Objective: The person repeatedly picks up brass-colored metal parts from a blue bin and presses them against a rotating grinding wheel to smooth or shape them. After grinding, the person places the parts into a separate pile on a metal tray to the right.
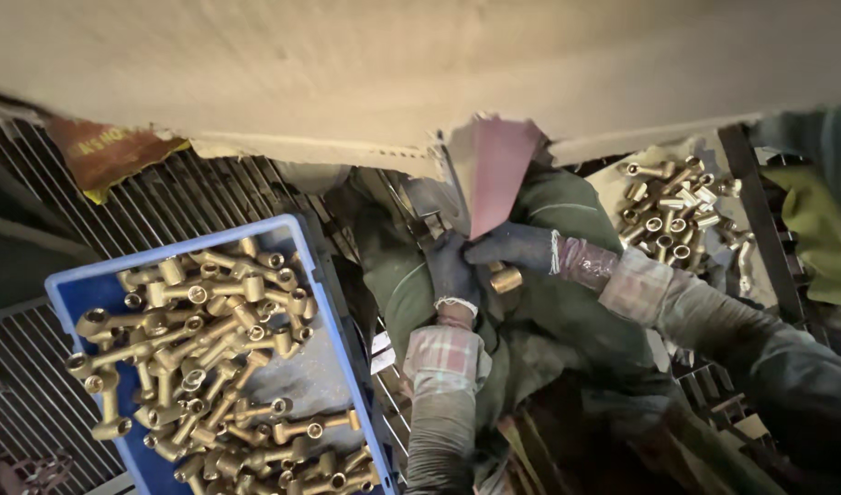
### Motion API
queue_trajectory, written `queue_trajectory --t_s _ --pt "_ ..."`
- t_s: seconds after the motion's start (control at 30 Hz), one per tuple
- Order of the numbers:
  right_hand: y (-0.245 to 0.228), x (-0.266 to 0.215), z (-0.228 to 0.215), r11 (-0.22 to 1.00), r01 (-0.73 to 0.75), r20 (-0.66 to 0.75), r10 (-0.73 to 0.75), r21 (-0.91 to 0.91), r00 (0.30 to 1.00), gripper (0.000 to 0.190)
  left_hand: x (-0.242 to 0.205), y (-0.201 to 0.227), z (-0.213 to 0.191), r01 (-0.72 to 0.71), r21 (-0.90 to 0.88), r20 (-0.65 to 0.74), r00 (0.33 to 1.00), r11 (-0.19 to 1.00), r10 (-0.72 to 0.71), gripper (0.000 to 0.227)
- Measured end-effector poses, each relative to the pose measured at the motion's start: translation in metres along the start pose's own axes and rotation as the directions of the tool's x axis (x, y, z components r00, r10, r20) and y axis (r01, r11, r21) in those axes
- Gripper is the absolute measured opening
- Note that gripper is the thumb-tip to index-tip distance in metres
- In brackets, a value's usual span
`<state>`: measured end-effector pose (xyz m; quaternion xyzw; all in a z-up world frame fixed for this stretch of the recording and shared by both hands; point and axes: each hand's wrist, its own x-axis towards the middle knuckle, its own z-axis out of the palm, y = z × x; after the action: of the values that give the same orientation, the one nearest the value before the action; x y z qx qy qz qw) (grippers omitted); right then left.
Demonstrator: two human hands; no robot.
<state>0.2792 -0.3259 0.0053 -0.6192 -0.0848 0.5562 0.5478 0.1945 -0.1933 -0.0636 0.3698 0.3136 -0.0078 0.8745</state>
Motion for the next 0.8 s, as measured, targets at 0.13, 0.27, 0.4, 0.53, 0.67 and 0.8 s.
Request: queue_trajectory --t_s 0.13,0.27,0.4,0.53,0.67,0.8 --pt "0.014 -0.012 0.001 0.743 0.396 0.199 -0.344 -0.54 0.917 0.022 -0.018 0.015 0.01 -0.123 0.292 -0.006 0.992 0.948 0.13 0.026" --pt "0.023 -0.03 0.015 0.61 0.269 0.118 -0.276 -0.745 0.954 0.024 -0.049 0.04 0.018 -0.179 0.555 0.086 0.984 0.812 0.157 0.016" --pt "0.007 -0.032 0.02 0.633 0.238 0.043 -0.308 -0.736 0.951 0.023 -0.06 0.065 0.034 -0.472 0.626 0.263 0.877 0.621 0.402 0.015" --pt "-0.001 -0.031 0.018 0.724 0.257 0.046 -0.298 -0.64 0.954 0.025 -0.052 0.068 0.033 -0.443 0.65 0.277 0.895 0.618 0.351 0.017" --pt "0.003 -0.036 0.014 0.852 0.163 0.072 -0.146 -0.497 0.987 0.024 -0.042 0.047 0.022 -0.12 0.484 0.09 0.992 0.867 0.087 0.019" --pt "-0.01 -0.021 0.004 0.811 0.329 0.182 -0.275 -0.483 0.944 0.025 -0.021 0.029 0.021 0.034 0.07 -0.007 0.999 0.997 -0.033 0.014"
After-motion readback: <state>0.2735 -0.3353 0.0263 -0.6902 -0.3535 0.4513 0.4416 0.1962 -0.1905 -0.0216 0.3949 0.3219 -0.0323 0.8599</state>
